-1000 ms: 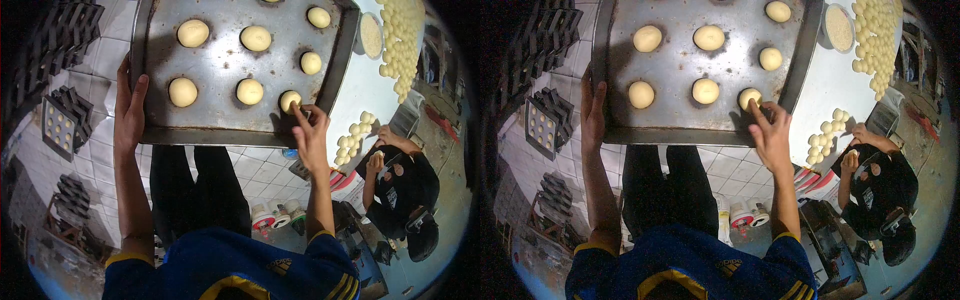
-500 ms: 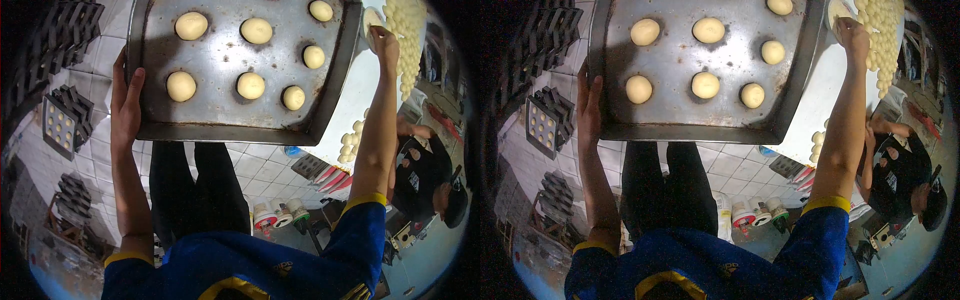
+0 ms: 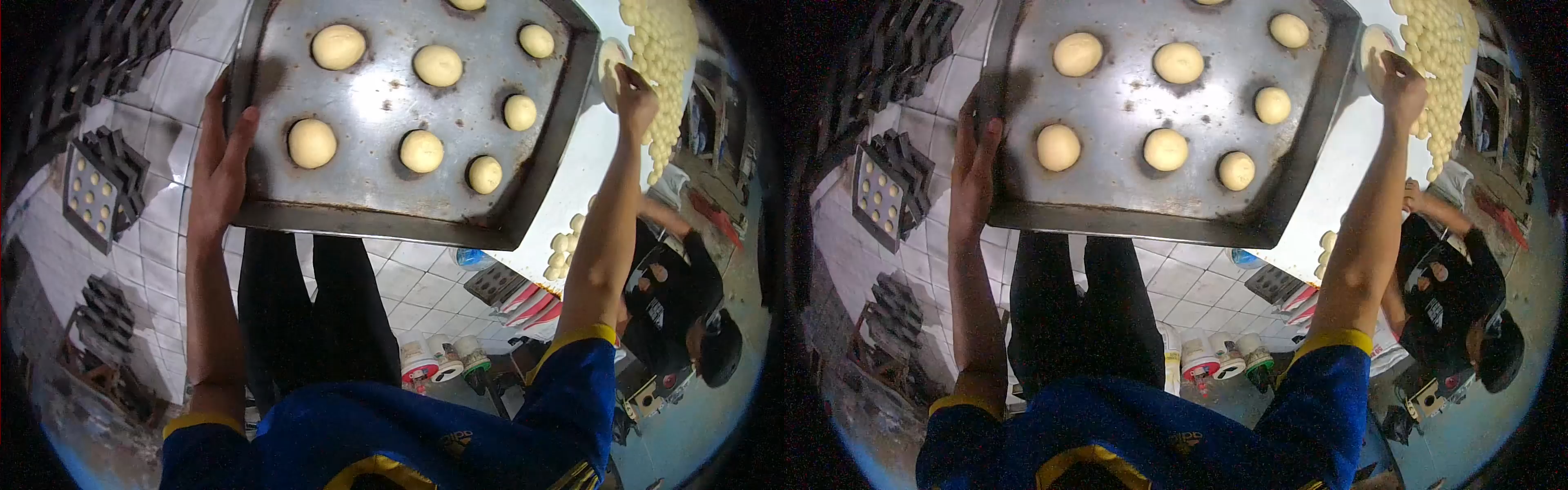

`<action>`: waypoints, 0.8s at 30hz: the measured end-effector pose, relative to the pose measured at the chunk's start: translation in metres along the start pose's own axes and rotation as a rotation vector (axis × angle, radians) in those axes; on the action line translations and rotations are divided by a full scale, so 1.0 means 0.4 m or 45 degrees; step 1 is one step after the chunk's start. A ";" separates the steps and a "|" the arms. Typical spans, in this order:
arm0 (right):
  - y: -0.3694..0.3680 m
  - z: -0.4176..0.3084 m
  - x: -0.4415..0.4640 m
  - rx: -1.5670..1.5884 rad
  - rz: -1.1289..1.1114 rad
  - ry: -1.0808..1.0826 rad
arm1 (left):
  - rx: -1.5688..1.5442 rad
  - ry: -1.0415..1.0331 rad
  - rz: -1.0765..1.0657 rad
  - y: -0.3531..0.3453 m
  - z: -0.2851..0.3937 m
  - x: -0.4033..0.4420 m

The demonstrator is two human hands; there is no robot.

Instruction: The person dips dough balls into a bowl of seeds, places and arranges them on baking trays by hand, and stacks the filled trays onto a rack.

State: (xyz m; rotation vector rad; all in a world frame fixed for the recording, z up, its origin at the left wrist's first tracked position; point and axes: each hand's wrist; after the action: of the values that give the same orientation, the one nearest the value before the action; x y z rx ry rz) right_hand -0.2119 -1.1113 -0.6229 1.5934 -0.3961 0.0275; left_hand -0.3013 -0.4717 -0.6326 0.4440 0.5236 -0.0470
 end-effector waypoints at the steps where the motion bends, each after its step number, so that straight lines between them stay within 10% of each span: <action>1: 0.012 -0.006 -0.004 0.111 0.011 -0.037 | 0.010 0.012 0.015 -0.001 0.003 -0.003; 11: 0.185 -0.683 -0.363 1.221 -0.596 -0.128 | -0.129 -0.072 -0.091 0.028 0.042 -0.018; 18: 0.073 -0.986 -0.517 0.734 -0.301 1.217 | -0.246 -0.136 -0.118 0.029 -0.003 -0.006; 24: 0.103 -0.979 -0.561 0.527 -0.458 1.296 | -0.400 0.006 -0.237 0.050 -0.023 -0.018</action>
State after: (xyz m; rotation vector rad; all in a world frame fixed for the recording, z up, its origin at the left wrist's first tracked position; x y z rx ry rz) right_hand -0.3459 -0.6786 -0.6131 1.8046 0.7274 0.6492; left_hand -0.3088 -0.4501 -0.6279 0.0875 0.5646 -0.1401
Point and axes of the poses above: each hand's wrist, its own x-axis towards the middle knuckle, its own y-axis out of the back of the hand, z = x × y, and after that the axes turned 9 degrees about y, right-handed
